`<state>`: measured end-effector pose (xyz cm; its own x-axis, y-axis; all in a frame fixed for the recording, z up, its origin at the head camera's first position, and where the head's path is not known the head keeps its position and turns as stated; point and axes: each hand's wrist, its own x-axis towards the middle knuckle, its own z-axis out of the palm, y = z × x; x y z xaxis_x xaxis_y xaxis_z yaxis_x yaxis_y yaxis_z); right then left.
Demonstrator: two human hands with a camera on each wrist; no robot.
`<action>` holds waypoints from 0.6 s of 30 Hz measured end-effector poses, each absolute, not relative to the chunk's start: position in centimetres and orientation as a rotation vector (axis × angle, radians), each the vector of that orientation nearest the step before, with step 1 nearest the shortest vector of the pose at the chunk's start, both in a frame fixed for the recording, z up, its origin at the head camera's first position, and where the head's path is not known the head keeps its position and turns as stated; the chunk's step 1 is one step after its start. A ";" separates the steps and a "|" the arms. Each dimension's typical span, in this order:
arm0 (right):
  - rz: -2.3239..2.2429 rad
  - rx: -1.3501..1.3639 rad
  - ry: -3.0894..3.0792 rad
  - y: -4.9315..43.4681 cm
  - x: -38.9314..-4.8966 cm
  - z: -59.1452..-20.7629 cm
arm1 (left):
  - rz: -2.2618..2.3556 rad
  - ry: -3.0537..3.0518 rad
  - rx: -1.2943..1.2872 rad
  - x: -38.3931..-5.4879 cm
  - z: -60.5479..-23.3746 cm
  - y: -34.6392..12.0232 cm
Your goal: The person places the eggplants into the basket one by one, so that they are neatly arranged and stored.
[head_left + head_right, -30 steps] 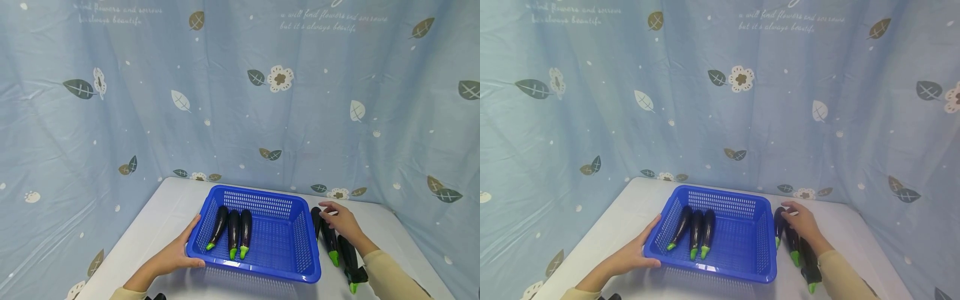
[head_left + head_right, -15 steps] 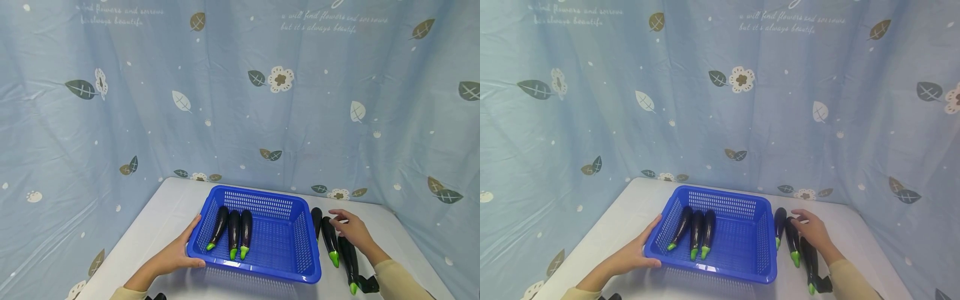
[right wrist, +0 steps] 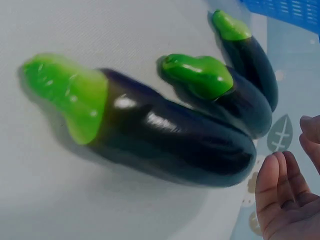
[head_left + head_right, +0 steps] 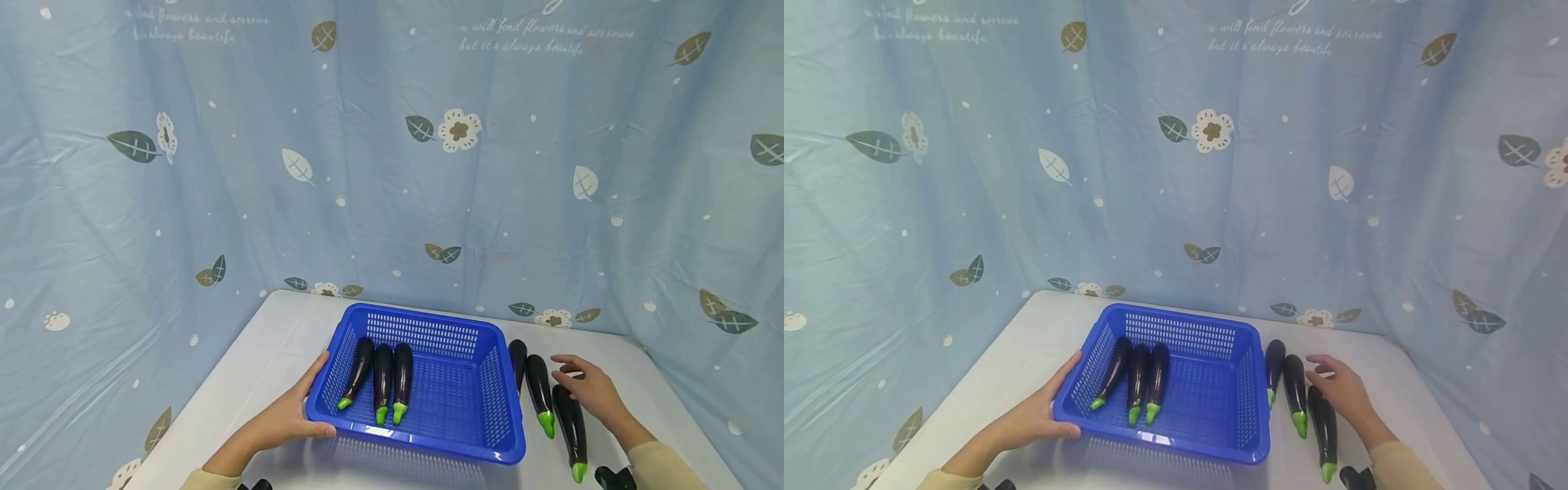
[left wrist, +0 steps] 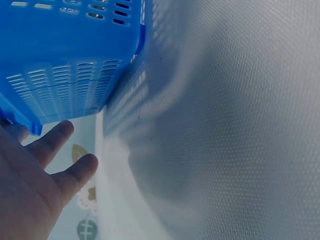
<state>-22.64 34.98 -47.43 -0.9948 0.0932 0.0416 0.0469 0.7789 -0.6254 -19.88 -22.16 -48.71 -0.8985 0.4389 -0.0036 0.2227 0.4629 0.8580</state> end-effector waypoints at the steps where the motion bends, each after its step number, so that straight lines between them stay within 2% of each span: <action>1: 1.007 -0.118 -2.899 35.1 -22.6 -47.5 | 1.408 2.489 0.569 -19.9 -48.7 -22.1; 11: 0.961 -0.182 -2.945 36.5 -22.1 -48.5 | 1.405 2.485 0.559 -19.9 -48.6 -22.1; 18: 1.102 -0.221 -2.972 37.1 -21.6 -48.9 | 1.397 2.489 0.556 -19.8 -48.5 -22.1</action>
